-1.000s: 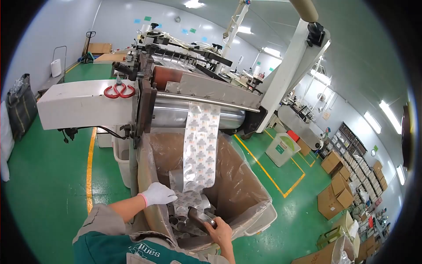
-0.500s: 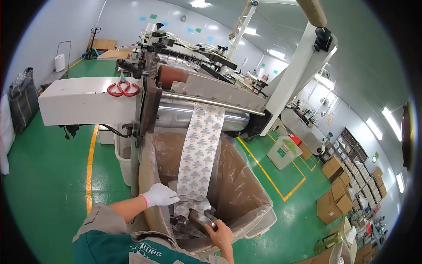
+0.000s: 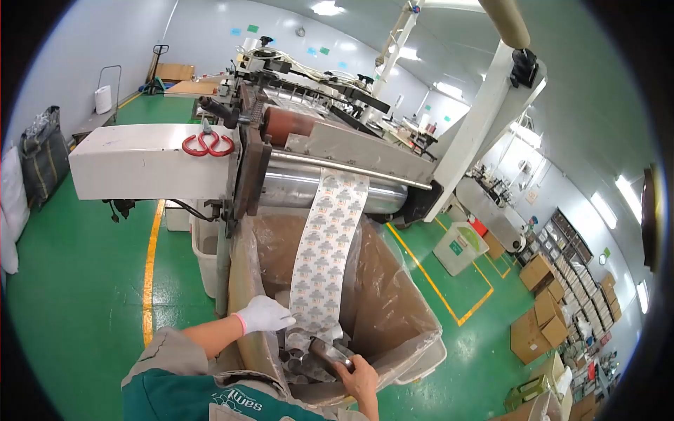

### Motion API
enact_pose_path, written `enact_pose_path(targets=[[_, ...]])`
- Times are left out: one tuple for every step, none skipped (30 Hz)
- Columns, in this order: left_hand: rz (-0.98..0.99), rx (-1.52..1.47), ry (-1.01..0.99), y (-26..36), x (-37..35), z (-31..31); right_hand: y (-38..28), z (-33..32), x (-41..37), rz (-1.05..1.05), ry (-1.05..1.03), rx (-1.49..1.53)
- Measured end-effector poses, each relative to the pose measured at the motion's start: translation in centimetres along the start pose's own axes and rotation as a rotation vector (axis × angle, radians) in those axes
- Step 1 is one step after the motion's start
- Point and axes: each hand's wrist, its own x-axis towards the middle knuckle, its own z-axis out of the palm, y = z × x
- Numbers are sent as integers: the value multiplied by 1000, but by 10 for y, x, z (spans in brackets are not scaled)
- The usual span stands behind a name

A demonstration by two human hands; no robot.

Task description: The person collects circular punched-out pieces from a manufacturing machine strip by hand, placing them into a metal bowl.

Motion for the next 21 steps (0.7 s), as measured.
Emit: enact_pose_path(targets=[[1, 0, -2, -2, 1, 3, -1, 0, 0, -1, 5, -13], [-2, 1, 4, -2, 2, 5, -1, 0, 0, 1, 8, -25], [-6, 1, 17, -1, 0, 3, 0, 2, 1, 12, -8, -11], [-8, 0, 28, 1, -1, -1, 0, 2, 3, 11, -6, -9], [-20, 1, -6, 3, -2, -5, 0, 2, 3, 12, -1, -16], [-18, 2, -12, 1, 0, -5, -1, 2, 2, 16, 1, -23], [-19, -4, -18, 1, 1, -4, -1, 2, 2, 23, -2, -21], [-20, -11, -26, 0, 2, -3, 0, 2, 3, 24, -6, -13], [-18, -11, -34, 1, 1, -6, 0, 2, 4, 24, -8, -6], [-21, -30, -11, 3, 0, -10, -2, 0, 4, 32, -11, -3], [-22, -49, 13, 5, -1, -12, -4, -2, 4, 33, -23, -10], [-17, -46, 8, 5, -1, -11, -5, -3, 4, 33, -34, -16], [-8, -43, 26, 4, 0, -8, -4, -3, 4, 39, -30, -13], [2, -40, 45, 3, 1, -7, -3, -3, 4, 45, -41, -14], [-16, -47, 28, 3, 1, -7, -2, -3, 4, 51, -52, -14], [-9, -40, 27, 4, 1, -8, -2, -3, 3, 56, -45, -10], [-18, -39, 34, 5, 0, -9, -2, -3, 2, 47, -36, 0], [-27, -38, 42, 6, -1, -8, -1, -3, 2, 40, -27, 9], [-15, -39, 59, 5, 0, -6, 0, -2, 1, 47, -18, 14], [-4, -31, 57, 6, 0, -6, 2, -2, 1, 44, -25, -5], [-23, -20, 36, 9, -2, -11, 3, -2, 0, 42, -32, -24]])
